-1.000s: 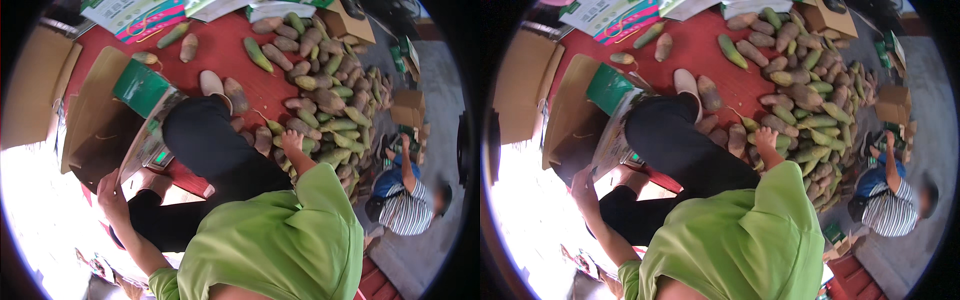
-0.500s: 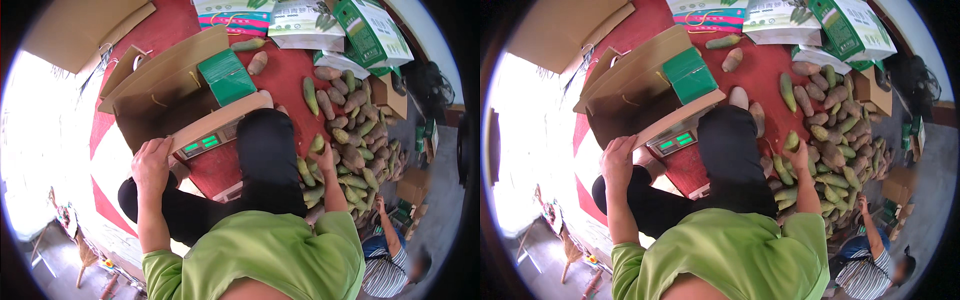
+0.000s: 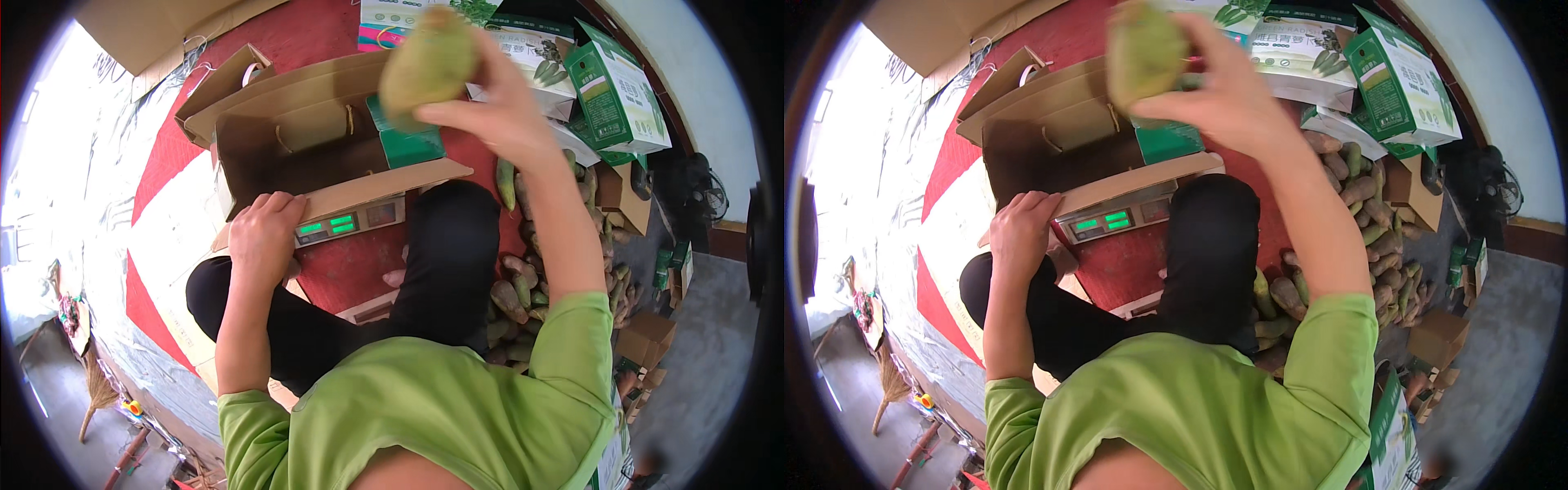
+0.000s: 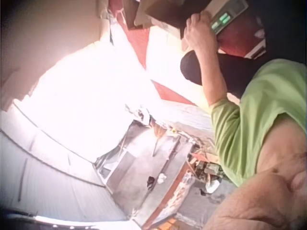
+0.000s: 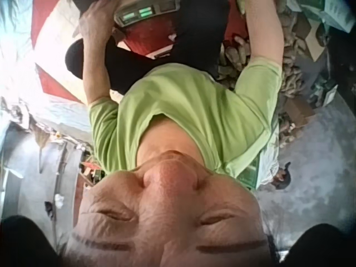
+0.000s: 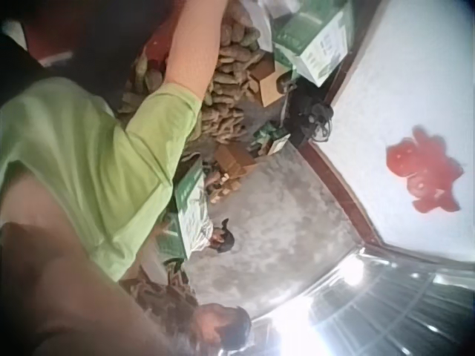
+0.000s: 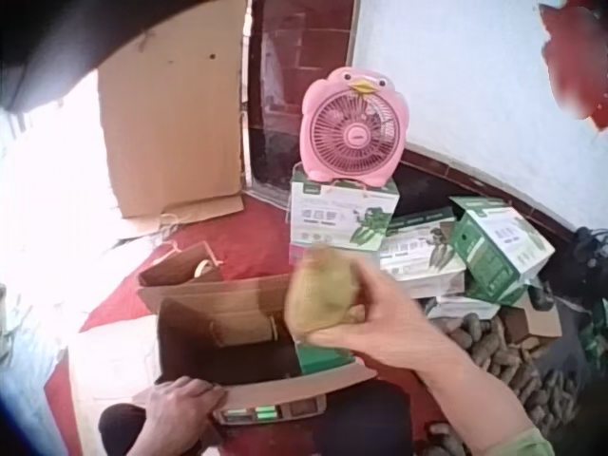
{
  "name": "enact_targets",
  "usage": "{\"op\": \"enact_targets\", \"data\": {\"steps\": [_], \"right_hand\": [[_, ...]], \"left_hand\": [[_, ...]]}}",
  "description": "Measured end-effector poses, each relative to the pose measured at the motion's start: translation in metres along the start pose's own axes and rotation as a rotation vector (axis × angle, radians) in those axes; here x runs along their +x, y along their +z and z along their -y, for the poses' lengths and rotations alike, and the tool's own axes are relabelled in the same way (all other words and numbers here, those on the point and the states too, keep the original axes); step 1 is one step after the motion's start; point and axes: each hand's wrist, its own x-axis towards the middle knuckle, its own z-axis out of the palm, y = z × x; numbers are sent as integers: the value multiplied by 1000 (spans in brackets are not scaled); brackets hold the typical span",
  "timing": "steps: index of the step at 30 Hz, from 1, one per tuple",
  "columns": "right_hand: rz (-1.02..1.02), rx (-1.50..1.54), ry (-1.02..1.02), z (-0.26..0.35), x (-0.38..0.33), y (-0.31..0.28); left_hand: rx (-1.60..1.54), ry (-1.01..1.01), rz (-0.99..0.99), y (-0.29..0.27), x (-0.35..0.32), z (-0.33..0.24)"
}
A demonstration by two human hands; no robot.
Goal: Sorting and packing gourds into boxes and weighing them on a scale.
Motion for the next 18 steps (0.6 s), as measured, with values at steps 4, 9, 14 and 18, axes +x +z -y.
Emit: {"op": "enact_targets", "data": {"steps": [4,9,14,18], "right_hand": [[308,-109,-160,-52,35,78],[861,-634,29,-78,53,131],[1111,-899,108,-97,56,148],[1232,-1018,171,-139,52,163]], "left_hand": [[9,-9,26,1,-1,-1],[6,11,52,3,-1,3],[-7,6,61,3,0,3],[-18,-19,56,3,0,3]]}}
